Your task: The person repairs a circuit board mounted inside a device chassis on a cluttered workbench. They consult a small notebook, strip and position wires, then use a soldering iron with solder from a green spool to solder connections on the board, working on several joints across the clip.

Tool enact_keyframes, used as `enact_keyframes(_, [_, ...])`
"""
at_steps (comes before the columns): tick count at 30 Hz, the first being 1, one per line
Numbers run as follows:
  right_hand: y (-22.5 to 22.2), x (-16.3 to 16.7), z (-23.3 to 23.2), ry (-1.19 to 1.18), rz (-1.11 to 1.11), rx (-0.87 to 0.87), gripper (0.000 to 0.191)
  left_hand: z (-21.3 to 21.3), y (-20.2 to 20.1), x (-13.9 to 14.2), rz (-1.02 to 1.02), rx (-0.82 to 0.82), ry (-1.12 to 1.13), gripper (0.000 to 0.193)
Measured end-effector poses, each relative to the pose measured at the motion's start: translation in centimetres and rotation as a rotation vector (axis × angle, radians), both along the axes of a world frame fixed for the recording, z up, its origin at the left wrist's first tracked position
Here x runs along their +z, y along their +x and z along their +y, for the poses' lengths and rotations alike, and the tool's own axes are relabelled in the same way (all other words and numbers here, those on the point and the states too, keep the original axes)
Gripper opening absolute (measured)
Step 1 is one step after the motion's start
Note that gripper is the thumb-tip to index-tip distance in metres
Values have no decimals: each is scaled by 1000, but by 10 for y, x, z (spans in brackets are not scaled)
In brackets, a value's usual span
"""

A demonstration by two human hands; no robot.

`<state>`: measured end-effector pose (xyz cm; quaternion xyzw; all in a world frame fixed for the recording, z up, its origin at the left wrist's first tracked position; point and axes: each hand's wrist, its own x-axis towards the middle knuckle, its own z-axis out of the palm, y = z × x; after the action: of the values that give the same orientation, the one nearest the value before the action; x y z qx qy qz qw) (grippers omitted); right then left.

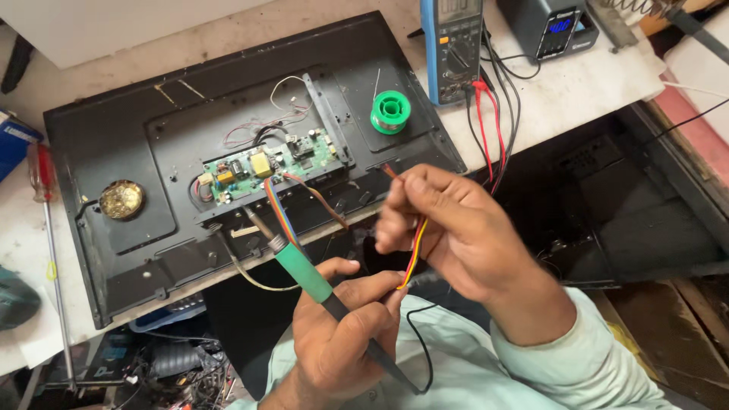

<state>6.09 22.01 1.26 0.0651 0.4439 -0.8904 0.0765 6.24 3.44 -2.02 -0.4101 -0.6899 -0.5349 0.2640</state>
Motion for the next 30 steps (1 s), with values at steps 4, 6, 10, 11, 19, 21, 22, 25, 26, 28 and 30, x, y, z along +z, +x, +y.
enact_keyframes(4, [-3, -5, 19, -44, 137, -31, 24, 11, 1, -4, -35, 21, -11, 30])
enact_keyframes(6, [-8, -8, 20, -11, 160, -72, 22, 13, -1, -4, -45, 29, -39, 29])
enact_keyframes(10, [-17, -12, 16, 112, 158, -119, 20, 13, -14, 0, -75, 52, -87, 29])
enact_keyframes(11, [-20, -13, 15, 151, 163, -128, 19, 12, -20, 2, -84, 81, -59, 29])
enact_keyframes(19, [-28, -24, 2, 361, 222, -77, 20, 15, -58, 16, -292, 157, 114, 31])
enact_keyframes(21, [-31, -26, 1, 386, 230, -66, 19, 21, -61, 13, -370, 104, 175, 31])
enact_keyframes(22, [-32, -28, 1, 404, 228, -59, 19, 23, -62, 10, -399, 93, 203, 31])
enact_keyframes(25, [-33, -35, 1, 403, 217, -26, 20, 26, -65, 0, -447, 88, 268, 31])
enact_keyframes(26, [-32, -38, 1, 392, 208, -15, 20, 26, -65, -3, -454, 89, 281, 32])
enact_keyframes(28, [-30, -45, -2, 317, 188, -40, 22, 25, -66, -9, -458, 97, 274, 32])
enact_keyframes(30, [-28, -53, -5, 246, 179, -67, 23, 23, -67, -14, -455, 105, 248, 33])
